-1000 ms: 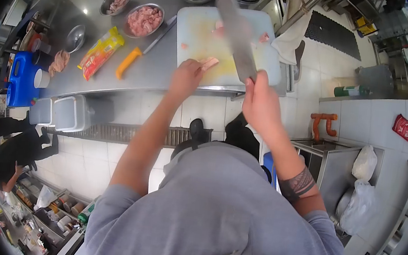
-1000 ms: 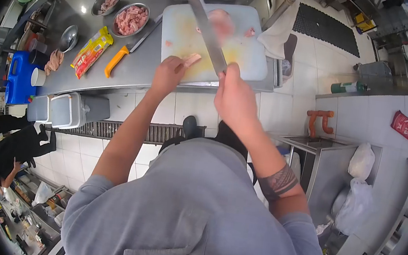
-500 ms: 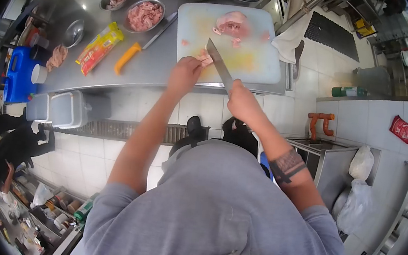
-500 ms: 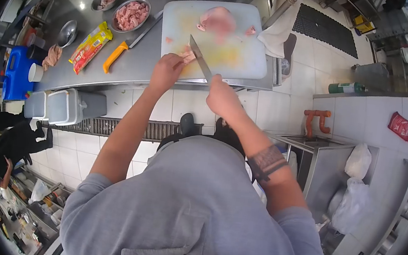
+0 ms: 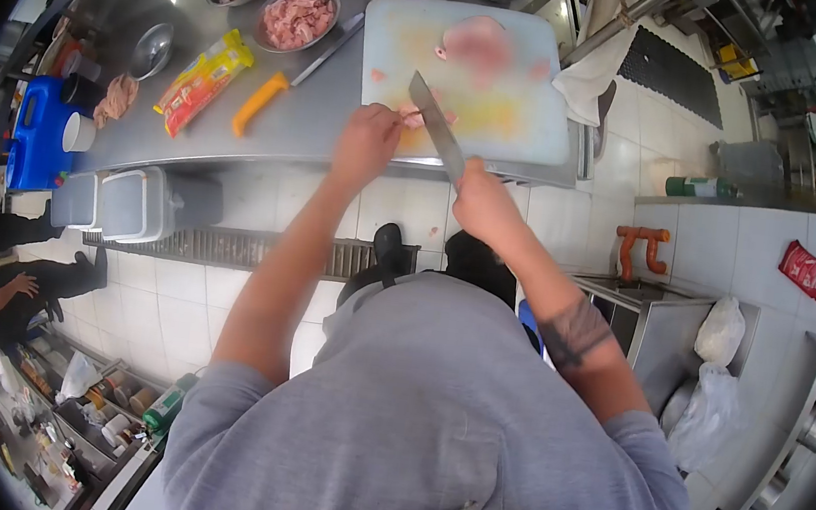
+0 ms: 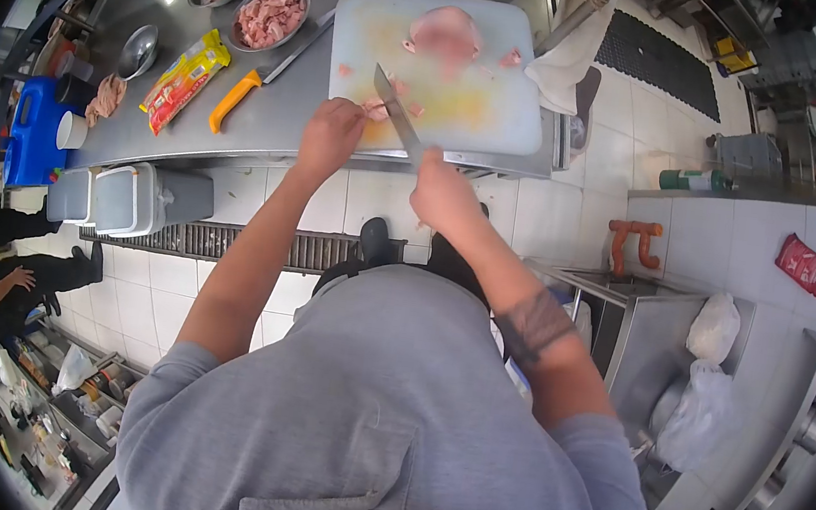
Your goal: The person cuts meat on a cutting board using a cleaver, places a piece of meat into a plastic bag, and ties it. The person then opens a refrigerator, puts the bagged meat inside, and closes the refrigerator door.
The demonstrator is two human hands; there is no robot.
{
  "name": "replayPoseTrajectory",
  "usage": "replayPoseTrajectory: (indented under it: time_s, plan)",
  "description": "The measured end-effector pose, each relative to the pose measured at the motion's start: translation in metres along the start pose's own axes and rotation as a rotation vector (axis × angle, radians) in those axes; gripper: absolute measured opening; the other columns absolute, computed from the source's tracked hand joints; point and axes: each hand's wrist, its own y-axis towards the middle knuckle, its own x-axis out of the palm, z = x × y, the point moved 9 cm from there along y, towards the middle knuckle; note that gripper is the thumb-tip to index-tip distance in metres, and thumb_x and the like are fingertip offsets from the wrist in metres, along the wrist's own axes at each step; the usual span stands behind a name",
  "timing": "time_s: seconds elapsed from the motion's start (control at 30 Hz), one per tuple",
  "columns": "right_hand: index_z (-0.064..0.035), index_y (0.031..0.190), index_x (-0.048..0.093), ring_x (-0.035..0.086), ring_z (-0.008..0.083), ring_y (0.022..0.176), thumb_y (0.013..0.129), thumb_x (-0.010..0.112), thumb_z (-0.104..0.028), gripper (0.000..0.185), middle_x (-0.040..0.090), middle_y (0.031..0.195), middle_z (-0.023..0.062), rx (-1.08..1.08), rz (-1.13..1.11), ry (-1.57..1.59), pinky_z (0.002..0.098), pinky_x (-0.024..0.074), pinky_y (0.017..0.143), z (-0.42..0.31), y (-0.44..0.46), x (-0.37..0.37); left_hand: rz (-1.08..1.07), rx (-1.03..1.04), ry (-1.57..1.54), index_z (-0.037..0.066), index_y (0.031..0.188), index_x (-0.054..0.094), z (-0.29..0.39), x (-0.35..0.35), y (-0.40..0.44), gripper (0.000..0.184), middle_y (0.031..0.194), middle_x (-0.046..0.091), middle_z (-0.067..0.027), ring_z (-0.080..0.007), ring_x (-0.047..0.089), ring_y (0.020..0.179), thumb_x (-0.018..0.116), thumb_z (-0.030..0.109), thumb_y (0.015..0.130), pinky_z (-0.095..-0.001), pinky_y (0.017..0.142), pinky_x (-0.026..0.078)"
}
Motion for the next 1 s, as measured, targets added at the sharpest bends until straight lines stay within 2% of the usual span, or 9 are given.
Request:
replayPoseTrajectory:
  time_s: [0.2, 0.33, 0.4, 0.57, 0.67, 0.73, 0.83, 0.9, 1.0]
  plan:
    - [0.0085, 0.114, 0.046, 0.071, 0.0525, 0.089, 0.09, 0.055, 0.003, 0.026, 0.07, 0.09, 0.0358, 0.007, 0.09, -0.017, 0.061, 0.0547, 0.082, -0.081, -0.012, -0.106, 0.047, 0.022, 0.043, 0.001, 0.097, 0.072, -0.007, -0.004, -0.006, 0.009, 0.1, 0.071, -0.0149, -0.0365, 0.067, 0.095, 0.072, 0.008, 0.091, -0.0454, 0.086, 0.055]
    - [0.0082, 0.115, 0.047, 0.071, 0.0526, 0.09, 0.09, 0.057, 0.003, 0.027, 0.07, 0.09, 0.0358, 0.062, 0.238, 0.132, 0.0611, 0.0543, 0.081, -0.065, -0.015, -0.066, 0.075, -0.065, 0.028, 0.0, 0.096, 0.071, -0.015, -0.01, -0.012, 0.01, 0.1, 0.071, -0.0159, -0.0372, 0.067, 0.097, 0.071, 0.008, 0.091, -0.0457, 0.087, 0.054]
    - [0.0067, 0.116, 0.048, 0.07, 0.0536, 0.092, 0.092, 0.058, -0.002, 0.027, 0.07, 0.091, 0.0357, 0.1, -0.037, 0.088, 0.0616, 0.0537, 0.082, -0.034, 0.006, 0.004, 0.132, -0.128, -0.013, 0.0, 0.1, 0.07, -0.02, -0.018, -0.014, 0.012, 0.101, 0.07, -0.0176, -0.0389, 0.067, 0.098, 0.071, 0.01, 0.093, -0.047, 0.087, 0.054]
    - [0.0052, 0.119, 0.052, 0.068, 0.0565, 0.097, 0.099, 0.054, -0.012, 0.026, 0.07, 0.097, 0.0368, 0.136, -0.026, 0.099, 0.0625, 0.0519, 0.088, -0.02, 0.009, -0.044, 0.149, -0.135, 0.012, -0.004, 0.126, 0.063, -0.015, -0.017, -0.005, 0.034, 0.126, 0.065, -0.0246, -0.0435, 0.061, 0.121, 0.069, 0.017, 0.099, -0.0495, 0.104, 0.049]
    - [0.0018, 0.118, 0.052, 0.071, 0.0466, 0.073, 0.105, 0.056, -0.02, 0.026, 0.071, 0.082, 0.0286, 0.154, 0.202, 0.253, 0.056, 0.0563, 0.069, 0.017, -0.012, -0.071, 0.198, -0.073, 0.048, -0.004, 0.139, 0.056, -0.022, -0.008, 0.021, 0.049, 0.143, 0.057, -0.027, -0.046, 0.052, 0.135, 0.068, 0.024, 0.101, -0.0517, 0.113, 0.043]
    - [-0.0034, 0.115, 0.052, 0.059, 0.0272, 0.046, 0.109, 0.057, -0.031, 0.029, 0.06, 0.064, 0.0137, 0.434, 0.147, 0.707, 0.0445, 0.0499, 0.046, 0.054, -0.035, -0.063, 0.23, -0.031, 0.039, -0.003, 0.144, 0.055, -0.038, 0.004, 0.044, 0.055, 0.15, 0.053, -0.0274, -0.0471, 0.046, 0.141, 0.068, 0.028, 0.1, -0.0528, 0.116, 0.041]
    - [-0.0075, 0.112, 0.053, 0.042, 0.0125, 0.037, 0.11, 0.059, -0.037, 0.03, 0.046, 0.057, 0.0023, 0.597, 0.156, 1.087, 0.033, 0.0387, 0.034, 0.109, -0.051, -0.014, 0.052, 0.053, 0.261, -0.005, 0.147, 0.052, -0.033, 0.031, 0.067, 0.064, 0.151, 0.051, -0.0294, -0.0482, 0.045, 0.143, 0.067, 0.036, 0.101, -0.0545, 0.118, 0.039]
    - [-0.0103, 0.108, 0.053, 0.043, 0.0143, 0.036, 0.11, 0.059, -0.036, 0.026, 0.045, 0.055, 0.0015, 0.593, 0.106, 1.104, 0.0338, 0.0405, 0.033, 0.11, -0.05, 0.016, -0.382, 0.002, -0.106, -0.011, 0.147, 0.049, 0.01, 0.049, 0.069, 0.068, 0.152, 0.05, -0.0328, -0.0481, 0.046, 0.144, 0.068, 0.035, 0.101, -0.0509, 0.119, 0.04]
    - [-0.0114, 0.105, 0.053, 0.042, 0.0144, 0.037, 0.109, 0.06, -0.035, 0.025, 0.043, 0.056, 0.0004, 0.572, 0.066, 1.227, 0.0347, 0.0401, 0.034, 0.072, -0.027, 0.069, -0.145, 0.087, 0.024, -0.008, 0.144, 0.055, 0.032, 0.068, 0.048, 0.06, 0.148, 0.056, -0.0298, -0.0463, 0.051, 0.14, 0.068, 0.03, 0.1, -0.0496, 0.116, 0.044]
